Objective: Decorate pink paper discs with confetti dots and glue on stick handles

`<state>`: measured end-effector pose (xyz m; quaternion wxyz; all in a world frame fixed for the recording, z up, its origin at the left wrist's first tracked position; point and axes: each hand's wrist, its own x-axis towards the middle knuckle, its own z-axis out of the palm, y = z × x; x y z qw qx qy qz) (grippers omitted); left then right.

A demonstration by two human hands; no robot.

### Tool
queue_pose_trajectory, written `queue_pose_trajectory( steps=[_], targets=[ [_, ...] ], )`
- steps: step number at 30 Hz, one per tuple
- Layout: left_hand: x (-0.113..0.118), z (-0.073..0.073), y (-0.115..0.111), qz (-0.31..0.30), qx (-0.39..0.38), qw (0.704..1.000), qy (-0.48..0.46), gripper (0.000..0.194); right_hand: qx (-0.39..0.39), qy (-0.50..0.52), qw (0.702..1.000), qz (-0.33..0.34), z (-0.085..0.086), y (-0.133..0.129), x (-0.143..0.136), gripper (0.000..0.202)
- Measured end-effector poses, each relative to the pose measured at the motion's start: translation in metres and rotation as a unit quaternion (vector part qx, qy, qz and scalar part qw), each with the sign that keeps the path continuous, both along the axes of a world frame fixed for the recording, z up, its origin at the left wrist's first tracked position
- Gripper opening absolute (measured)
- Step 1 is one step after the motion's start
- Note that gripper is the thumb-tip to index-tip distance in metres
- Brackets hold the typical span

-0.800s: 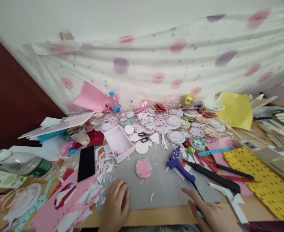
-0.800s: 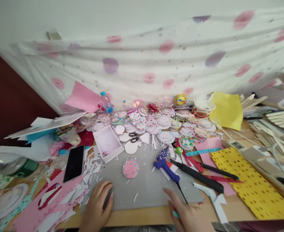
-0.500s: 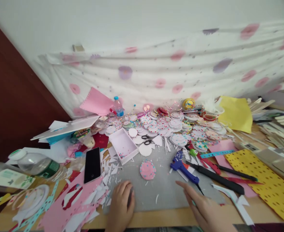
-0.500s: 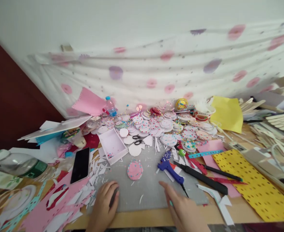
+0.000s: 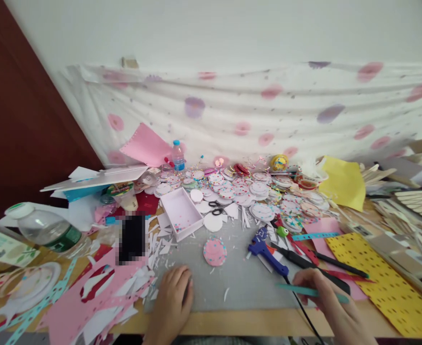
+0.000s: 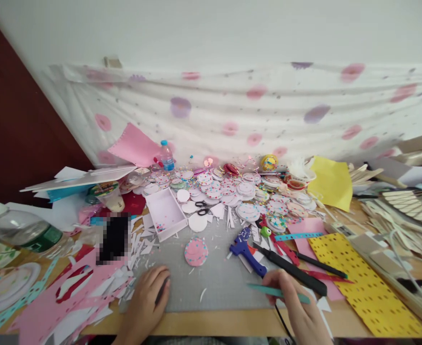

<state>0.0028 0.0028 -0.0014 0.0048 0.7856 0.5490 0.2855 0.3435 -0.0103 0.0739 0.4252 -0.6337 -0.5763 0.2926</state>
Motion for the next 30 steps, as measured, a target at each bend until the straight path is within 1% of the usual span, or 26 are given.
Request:
queue_pose_trajectory(
  steps=[2,5,9,12,16,20,23,26,28,30],
  targets=[
    [0.0,0.0,0.0,-0.001,0.004,1.0,0.004,0.022,-0.004,0.032,0.999,0.009,0.0,0.004,-0.002,0.041],
    [-0.001,-0.002,0.001,-0.003,0.014,1.0,0.009,0.022,0.002,0.063,0.998,0.028,0.0,0.014,-0.015,0.028],
    [-0.004,-0.005,0.002,-0.01,0.042,0.999,0.011,0.022,0.035,0.081,0.995,0.045,-0.006,0.034,-0.042,0.026],
    [-0.006,-0.007,0.002,-0.017,0.042,0.999,0.016,0.022,0.053,0.06,0.994,0.069,-0.015,0.051,-0.058,0.022],
    [-0.008,-0.007,0.002,-0.024,0.024,0.999,0.02,0.022,0.089,0.013,0.991,0.099,-0.027,0.07,-0.069,0.018],
    [-0.011,-0.01,0.003,-0.032,0.025,0.999,0.029,0.024,0.079,-0.02,0.989,0.123,-0.032,0.082,-0.077,0.016],
    [-0.012,-0.015,0.004,-0.038,0.034,0.998,0.035,0.026,0.079,-0.041,0.988,0.126,-0.032,0.088,-0.085,0.017],
    [-0.013,-0.019,0.004,-0.044,0.039,0.998,0.035,0.025,0.088,-0.047,0.988,0.116,-0.027,0.093,-0.092,0.018],
    [-0.013,-0.018,0.004,-0.038,0.039,0.998,0.023,0.025,0.085,-0.046,0.99,0.103,-0.021,0.094,-0.092,0.018],
    [-0.012,-0.014,0.004,-0.027,0.038,0.999,0.007,0.024,0.08,-0.045,0.992,0.086,-0.014,0.093,-0.089,0.018]
  ],
)
